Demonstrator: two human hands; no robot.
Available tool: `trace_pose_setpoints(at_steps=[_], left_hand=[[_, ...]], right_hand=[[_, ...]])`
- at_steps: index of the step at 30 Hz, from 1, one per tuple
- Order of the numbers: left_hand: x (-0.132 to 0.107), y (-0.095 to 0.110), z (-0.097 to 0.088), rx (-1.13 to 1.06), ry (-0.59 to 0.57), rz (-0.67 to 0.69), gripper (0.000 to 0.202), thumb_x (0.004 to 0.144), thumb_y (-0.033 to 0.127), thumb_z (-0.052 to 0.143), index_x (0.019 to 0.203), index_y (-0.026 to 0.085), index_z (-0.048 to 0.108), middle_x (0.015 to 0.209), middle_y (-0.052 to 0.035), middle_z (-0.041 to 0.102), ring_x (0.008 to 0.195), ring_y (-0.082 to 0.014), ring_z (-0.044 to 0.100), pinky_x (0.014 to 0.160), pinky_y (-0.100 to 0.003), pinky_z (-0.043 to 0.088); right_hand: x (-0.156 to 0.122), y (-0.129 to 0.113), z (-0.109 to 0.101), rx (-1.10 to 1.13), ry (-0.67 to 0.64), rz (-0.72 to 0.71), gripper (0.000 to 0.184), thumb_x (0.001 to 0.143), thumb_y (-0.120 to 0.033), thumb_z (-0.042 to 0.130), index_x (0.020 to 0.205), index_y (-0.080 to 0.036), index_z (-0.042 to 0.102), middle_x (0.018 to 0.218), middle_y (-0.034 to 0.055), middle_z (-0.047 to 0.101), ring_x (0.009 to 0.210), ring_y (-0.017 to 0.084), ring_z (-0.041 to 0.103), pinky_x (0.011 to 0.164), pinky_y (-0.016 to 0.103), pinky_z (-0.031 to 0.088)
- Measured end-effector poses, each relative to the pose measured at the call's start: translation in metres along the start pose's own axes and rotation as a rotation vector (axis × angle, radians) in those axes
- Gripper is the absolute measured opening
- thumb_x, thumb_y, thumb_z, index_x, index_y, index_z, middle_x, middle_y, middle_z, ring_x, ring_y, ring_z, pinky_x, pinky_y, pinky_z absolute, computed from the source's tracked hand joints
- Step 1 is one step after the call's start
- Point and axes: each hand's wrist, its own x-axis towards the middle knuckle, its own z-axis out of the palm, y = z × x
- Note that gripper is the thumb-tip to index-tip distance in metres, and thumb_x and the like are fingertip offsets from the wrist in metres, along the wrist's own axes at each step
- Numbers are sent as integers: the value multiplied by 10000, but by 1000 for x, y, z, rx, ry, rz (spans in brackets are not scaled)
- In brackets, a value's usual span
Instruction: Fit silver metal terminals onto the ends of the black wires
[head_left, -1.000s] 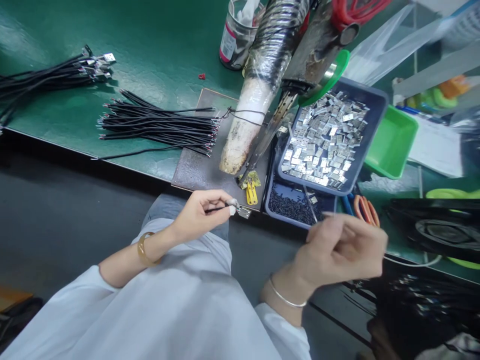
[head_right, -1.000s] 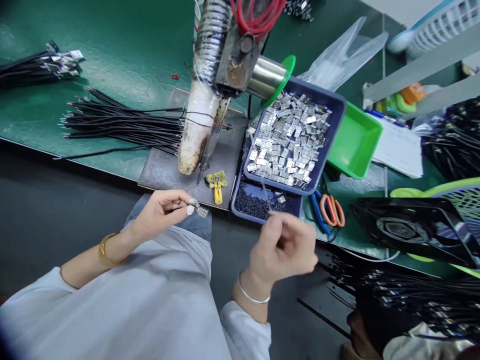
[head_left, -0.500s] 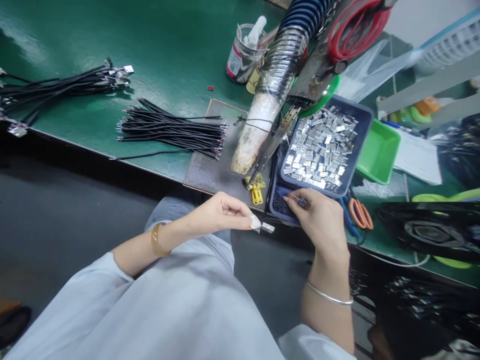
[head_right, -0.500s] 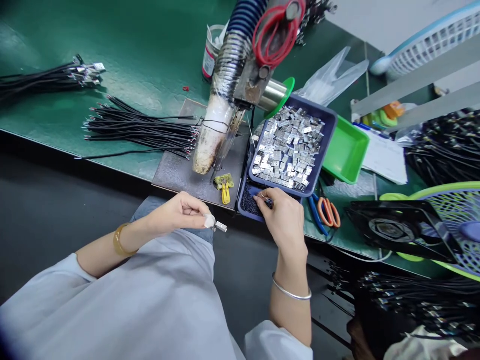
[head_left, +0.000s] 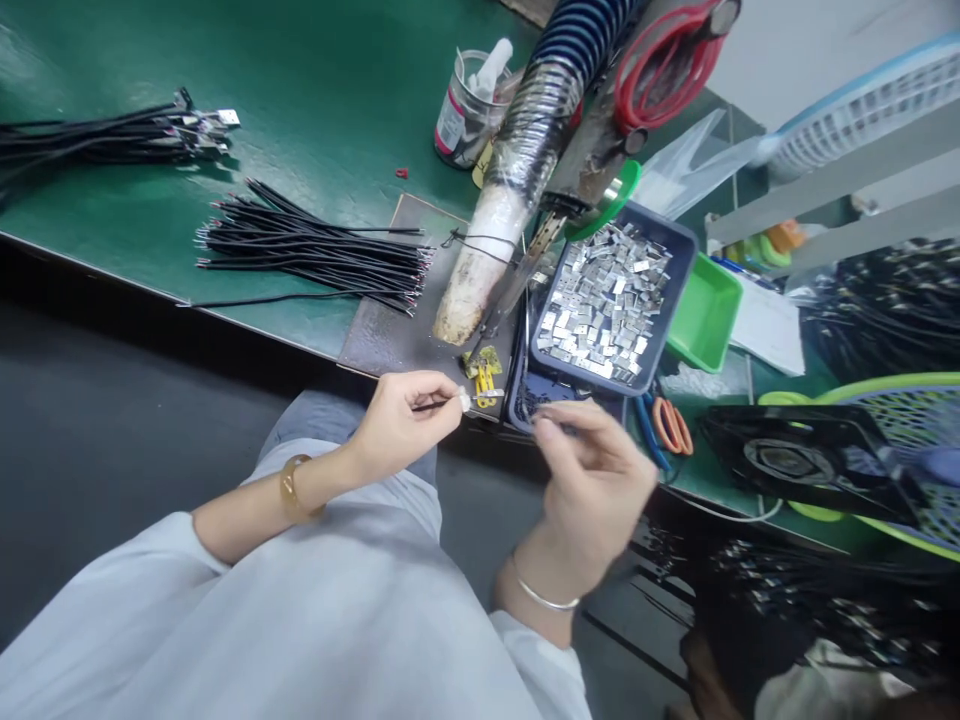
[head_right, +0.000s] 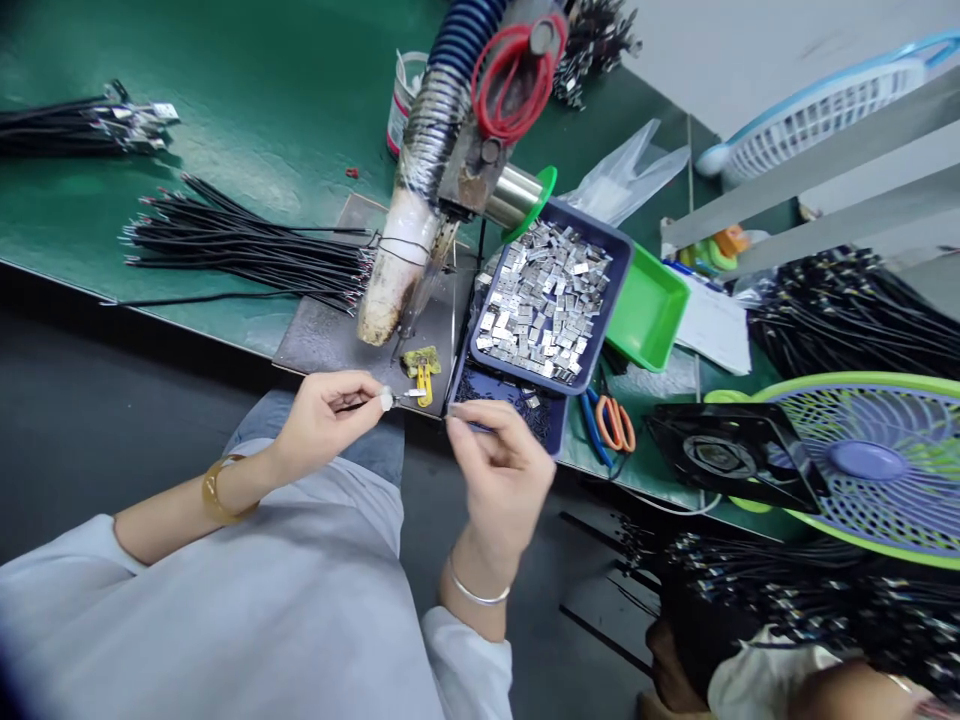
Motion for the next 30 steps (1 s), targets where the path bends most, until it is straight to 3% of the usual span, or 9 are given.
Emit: trace_pose_setpoints(at_steps=[5,9,16,21,23,27,30], left_hand=[[-3,-2,4,261,71,302,200,818,104,601,630,159,565,585,47,482,508,-54,408,435,-135,317],[-5,-1,3,406,69,449,194,849,76,582,679,169,566,604,49,482,517,-62,398,460,-161,323],[-5,-3,3,508,45,519,205,875,85,555,696,184,561,599,50,490,515,-79,404,518,-203,367],[-6,-6,1,556,9,560,211,892,112,554,694,183,572,589,45,500,520,-86,428,516,-204,377],[-7,-4,-1,540,-10,578,182,891,115,566,724,176,600,596,40,519,521,-84,442,505,-199,374],[-8,3,-6,423,-77,500,130,866,117,590,766,162,660,599,27,568,515,-80,457,512,-194,396],[-7,7,-10,213,-190,202,166,885,200,602,770,143,707,585,14,597,490,-75,451,476,-188,391]], right_hand=[[-12,6,27,-51,-79,-4,171,934,-233,645,784,-199,721,715,-11,689,594,99,596,524,215,429],[-14,10,33,-38,-96,15,234,966,-260,600,755,-193,674,692,-19,650,602,102,569,553,225,426],[-15,9,33,-52,-131,20,258,977,-293,577,752,-197,657,697,-12,647,603,114,572,555,235,431],[-15,8,34,-168,-94,-77,294,934,-262,649,652,-195,603,604,-50,562,514,77,448,519,223,367],[-14,9,32,-161,-69,-47,276,916,-279,670,658,-193,621,580,-55,546,497,75,426,505,225,351],[-11,12,25,-39,-90,89,189,901,-345,661,810,-193,726,619,-31,635,469,86,467,464,225,363],[-12,12,20,-59,-118,37,159,903,-333,666,854,-209,753,698,-7,700,479,90,510,465,230,398]])
